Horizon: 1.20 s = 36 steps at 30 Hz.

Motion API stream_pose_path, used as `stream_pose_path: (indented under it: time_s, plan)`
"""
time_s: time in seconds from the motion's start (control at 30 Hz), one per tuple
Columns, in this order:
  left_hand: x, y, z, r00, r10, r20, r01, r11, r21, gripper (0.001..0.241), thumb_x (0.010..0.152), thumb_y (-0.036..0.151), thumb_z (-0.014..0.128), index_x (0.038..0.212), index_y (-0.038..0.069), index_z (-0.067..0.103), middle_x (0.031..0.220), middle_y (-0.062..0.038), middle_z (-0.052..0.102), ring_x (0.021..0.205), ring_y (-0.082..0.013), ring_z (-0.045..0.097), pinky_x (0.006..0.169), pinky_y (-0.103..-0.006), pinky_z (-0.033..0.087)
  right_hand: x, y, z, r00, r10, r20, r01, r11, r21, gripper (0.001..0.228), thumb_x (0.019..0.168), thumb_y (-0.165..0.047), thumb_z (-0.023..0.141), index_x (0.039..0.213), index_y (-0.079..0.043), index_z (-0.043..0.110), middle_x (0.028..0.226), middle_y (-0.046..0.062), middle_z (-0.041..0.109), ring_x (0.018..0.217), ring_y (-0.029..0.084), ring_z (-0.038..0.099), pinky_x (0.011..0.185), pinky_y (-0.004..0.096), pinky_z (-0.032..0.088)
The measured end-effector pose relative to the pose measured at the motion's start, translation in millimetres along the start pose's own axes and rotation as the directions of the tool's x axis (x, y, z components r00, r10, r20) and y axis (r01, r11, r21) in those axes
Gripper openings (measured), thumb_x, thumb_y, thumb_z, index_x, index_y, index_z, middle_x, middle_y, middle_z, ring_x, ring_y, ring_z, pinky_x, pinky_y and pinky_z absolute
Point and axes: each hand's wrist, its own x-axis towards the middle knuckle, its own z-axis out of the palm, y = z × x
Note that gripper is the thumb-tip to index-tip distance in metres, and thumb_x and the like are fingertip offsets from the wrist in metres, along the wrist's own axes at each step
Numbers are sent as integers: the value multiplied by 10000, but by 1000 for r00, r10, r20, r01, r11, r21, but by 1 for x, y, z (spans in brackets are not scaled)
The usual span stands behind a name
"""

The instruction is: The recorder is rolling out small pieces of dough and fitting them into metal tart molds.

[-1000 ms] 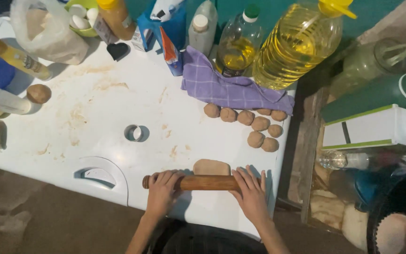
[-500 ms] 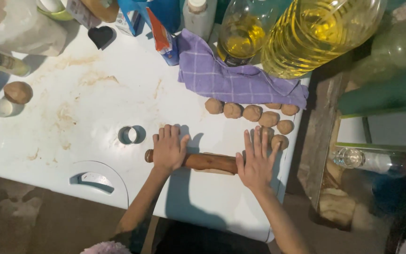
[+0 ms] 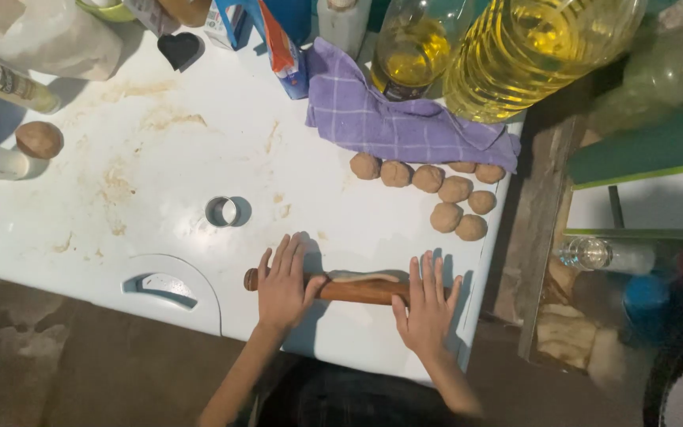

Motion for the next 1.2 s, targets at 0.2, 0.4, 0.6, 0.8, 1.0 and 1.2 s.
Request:
stream_pose_path:
  time_s: [0.2, 0.4, 0.6, 0.8, 1.0, 1.2]
  plan:
    - [-28, 6, -20, 997, 54, 49, -51, 996, -71, 928, 810, 713, 629, 1399, 8, 503, 1417, -155, 546, 1352, -331, 466, 1126, -530, 304, -24, -7, -9, 998, -68, -14, 69, 992, 105, 816, 970, -539, 526, 1558, -3, 344, 1636, 235, 282, 1523, 413, 227, 1179, 677, 54]
    - [0, -9, -19, 971, 176, 160, -170, 984, -55, 1034, 631, 795, 686, 1311, 26, 563, 1214, -164, 605, 1146, -326, 540, 953, -517, 366, 10, -4, -15, 996, -37, 80, 32, 997, 70, 861, 878, -581, 634, 1524, -61, 405, 1583, 197, 382, 1496, 402, 269, 1182, 653, 81]
    - [54, -5, -28, 915, 192, 355, -161, 980, -116, 923, 626, 767, 750, 1148, 21, 605, 1070, -149, 614, 1057, -335, 579, 883, -465, 432, 52, -19, -22, 971, 187, 148, -203, 974, 101, 676, 944, -499, 618, 1481, -107, 493, 1474, 165, 455, 1302, 353, 421, 1110, 556, 294]
    - [17, 3, -11, 916, 122, 381, -121, 992, -25, 706, 701, 610, 780, 1170, 104, 632, 1052, -76, 628, 1053, -278, 601, 902, -464, 446, 25, -17, -17, 672, 611, 417, -729, 643, 234, 419, 1026, -498, 601, 928, -110, 725, 854, 106, 752, 858, 293, 712, 807, 440, 523]
    - [-43, 27, -3, 950, 64, 307, -55, 998, -38, 747, 763, 616, 718, 1243, 58, 593, 1041, -103, 611, 965, -300, 582, 799, -441, 454, 21, -49, -28, 830, 401, 388, -472, 875, 104, 403, 1013, -478, 630, 933, -89, 700, 958, 83, 732, 915, 271, 726, 815, 427, 557]
    - [-59, 33, -22, 953, -112, 281, 128, 991, -39, 709, 821, 568, 657, 1336, 90, 560, 1064, -72, 619, 987, -277, 585, 849, -433, 439, 45, -35, -34, 981, -181, 74, 174, 981, 91, 552, 950, -250, 622, 1447, -32, 523, 1537, 108, 470, 1454, 369, 371, 1162, 607, 247]
